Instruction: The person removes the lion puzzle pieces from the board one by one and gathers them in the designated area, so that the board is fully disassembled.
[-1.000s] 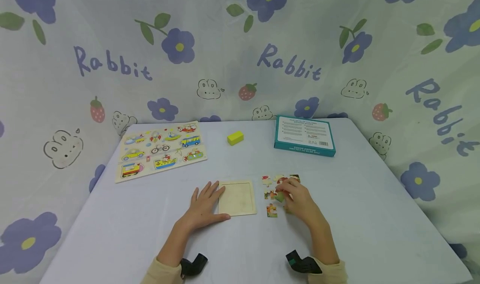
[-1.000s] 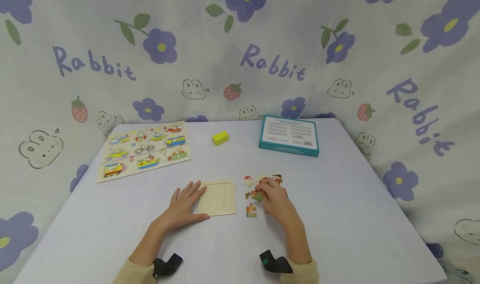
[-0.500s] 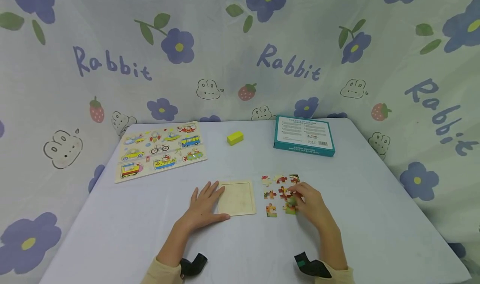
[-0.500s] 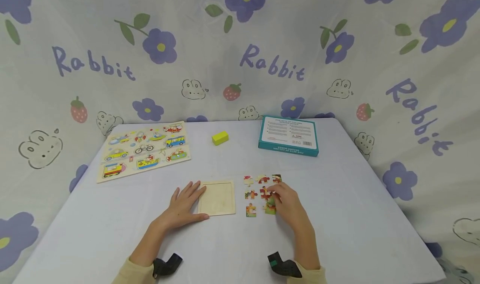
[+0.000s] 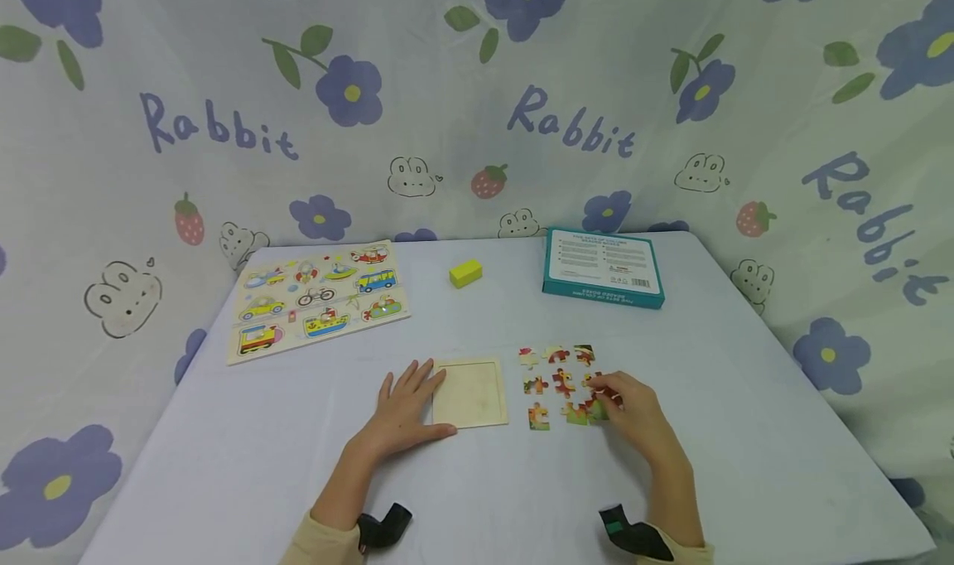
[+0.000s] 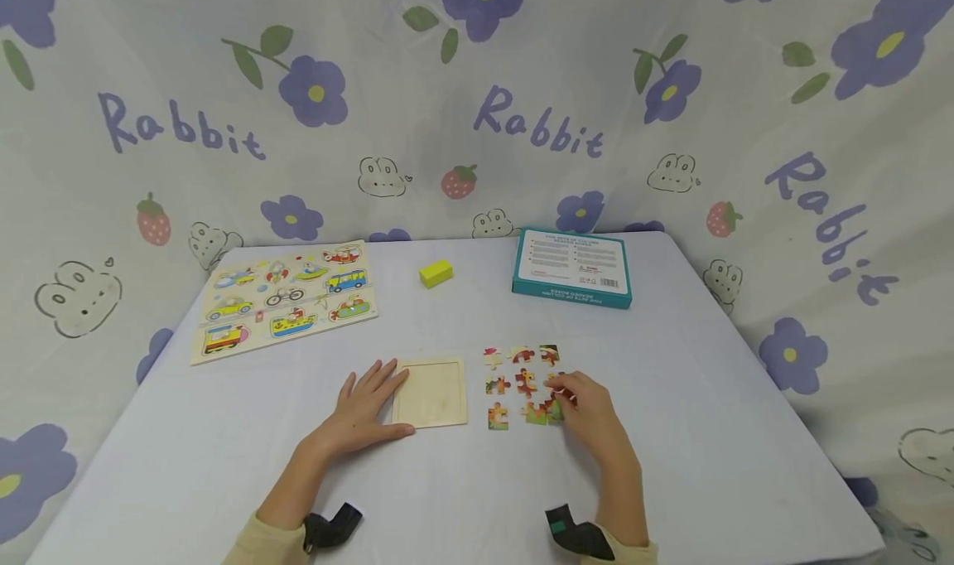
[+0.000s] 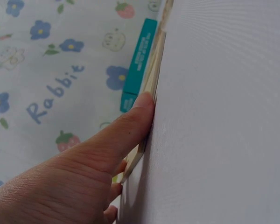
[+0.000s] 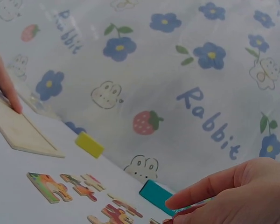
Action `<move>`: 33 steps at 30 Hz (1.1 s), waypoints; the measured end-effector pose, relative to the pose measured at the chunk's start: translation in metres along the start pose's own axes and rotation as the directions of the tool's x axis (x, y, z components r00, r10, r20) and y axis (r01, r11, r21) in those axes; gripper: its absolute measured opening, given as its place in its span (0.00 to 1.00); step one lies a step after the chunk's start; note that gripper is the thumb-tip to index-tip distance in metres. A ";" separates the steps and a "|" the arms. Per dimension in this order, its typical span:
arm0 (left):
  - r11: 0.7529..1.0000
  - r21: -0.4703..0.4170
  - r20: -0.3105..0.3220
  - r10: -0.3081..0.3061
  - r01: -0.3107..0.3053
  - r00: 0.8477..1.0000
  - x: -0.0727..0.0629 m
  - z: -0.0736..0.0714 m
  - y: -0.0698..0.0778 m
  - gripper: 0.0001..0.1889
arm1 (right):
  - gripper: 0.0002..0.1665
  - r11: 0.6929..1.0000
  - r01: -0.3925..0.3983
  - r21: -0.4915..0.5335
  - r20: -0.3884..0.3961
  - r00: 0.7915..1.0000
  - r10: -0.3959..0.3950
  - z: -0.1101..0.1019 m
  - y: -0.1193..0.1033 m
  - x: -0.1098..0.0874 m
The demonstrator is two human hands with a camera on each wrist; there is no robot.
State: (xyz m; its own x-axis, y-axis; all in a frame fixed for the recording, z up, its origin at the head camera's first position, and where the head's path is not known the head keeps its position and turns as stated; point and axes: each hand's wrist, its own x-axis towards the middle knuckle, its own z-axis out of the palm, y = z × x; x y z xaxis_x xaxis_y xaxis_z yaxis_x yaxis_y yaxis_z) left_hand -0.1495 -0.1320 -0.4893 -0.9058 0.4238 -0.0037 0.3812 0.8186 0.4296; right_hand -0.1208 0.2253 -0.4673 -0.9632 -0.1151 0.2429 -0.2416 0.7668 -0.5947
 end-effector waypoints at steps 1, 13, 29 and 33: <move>1.000 -0.001 -0.003 0.000 0.000 1.000 0.000 0.000 0.000 0.48 | 0.14 1.000 -0.004 -0.002 -0.001 1.000 0.004 -0.001 0.001 -0.001; 1.000 -0.022 -0.002 -0.008 0.008 1.000 -0.001 -0.001 -0.001 0.48 | 0.12 0.991 -0.114 -0.069 0.024 0.993 0.116 -0.001 0.010 0.001; 1.000 -0.021 -0.007 -0.001 0.001 1.000 0.000 0.001 -0.002 0.48 | 0.09 0.979 -0.176 -0.105 0.047 0.982 0.182 0.000 0.015 0.000; 1.000 -0.025 -0.002 -0.005 0.005 1.000 -0.001 0.000 0.000 0.48 | 0.10 0.976 -0.192 -0.106 0.055 0.979 0.198 0.000 0.014 -0.001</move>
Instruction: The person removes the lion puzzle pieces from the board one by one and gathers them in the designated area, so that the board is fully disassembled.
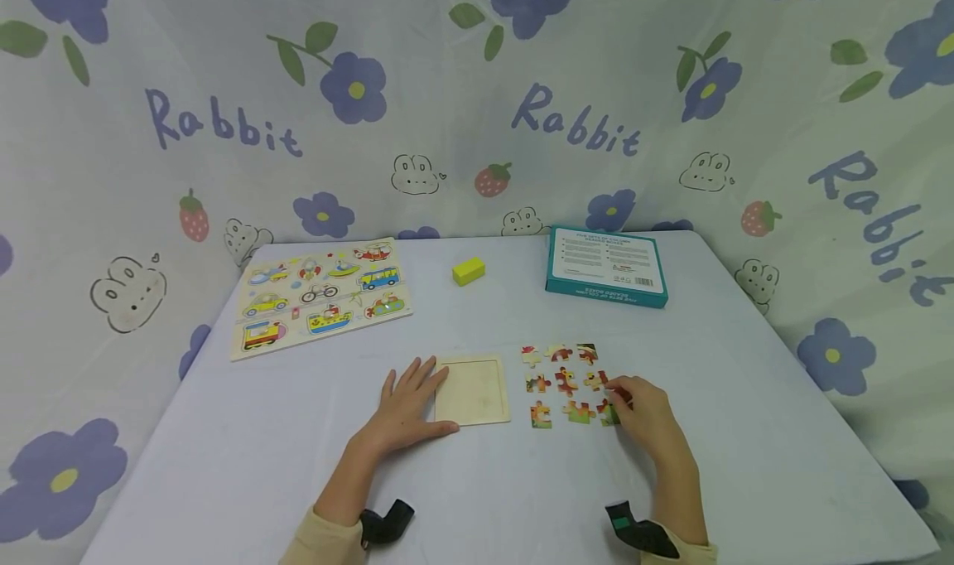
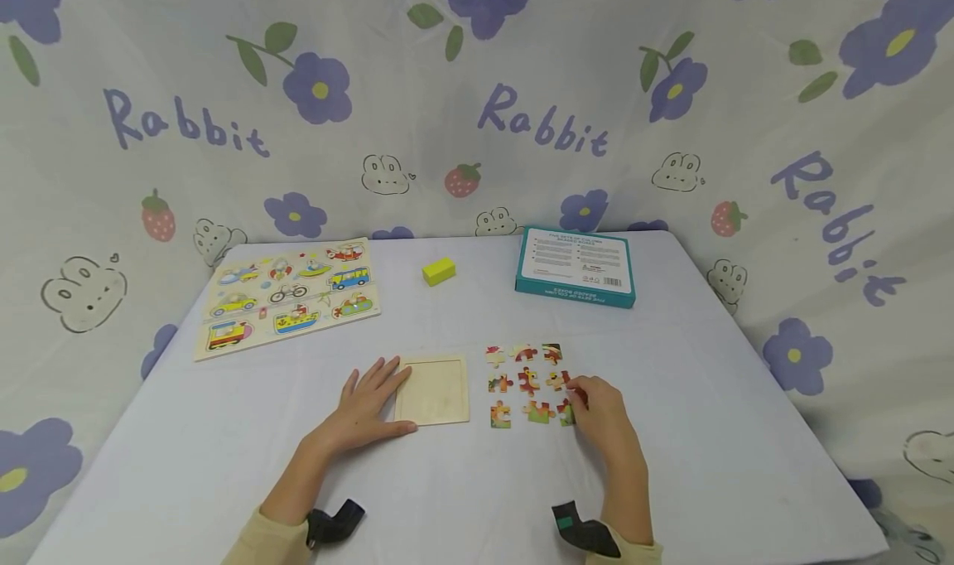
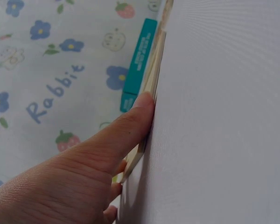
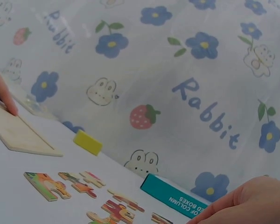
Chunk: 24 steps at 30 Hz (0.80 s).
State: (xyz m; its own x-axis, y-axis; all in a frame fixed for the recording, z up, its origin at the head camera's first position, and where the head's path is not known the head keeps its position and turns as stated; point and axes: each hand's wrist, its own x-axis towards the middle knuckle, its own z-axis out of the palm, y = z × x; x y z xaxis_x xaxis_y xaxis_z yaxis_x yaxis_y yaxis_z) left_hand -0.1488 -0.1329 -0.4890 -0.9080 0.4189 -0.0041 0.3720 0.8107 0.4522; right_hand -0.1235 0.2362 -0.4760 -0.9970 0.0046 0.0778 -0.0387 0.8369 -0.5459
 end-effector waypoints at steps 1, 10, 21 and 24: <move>1.000 0.002 0.002 -0.001 0.001 1.000 0.000 0.000 0.000 0.48 | 0.10 1.000 -0.002 0.002 0.003 1.000 0.002 0.000 0.000 0.000; 1.000 -0.004 0.010 0.012 -0.012 1.000 0.000 0.001 0.000 0.45 | 0.09 1.000 0.015 0.019 -0.010 1.000 -0.015 0.000 -0.003 0.000; 0.996 -0.074 0.051 -0.048 0.052 0.998 -0.002 0.003 0.000 0.48 | 0.08 0.996 0.068 0.054 -0.051 0.997 -0.065 0.008 -0.010 -0.001; 0.988 -0.145 0.054 -0.052 0.059 0.997 -0.003 0.002 0.002 0.47 | 0.09 0.993 0.093 0.069 -0.053 0.995 -0.090 0.007 -0.012 -0.001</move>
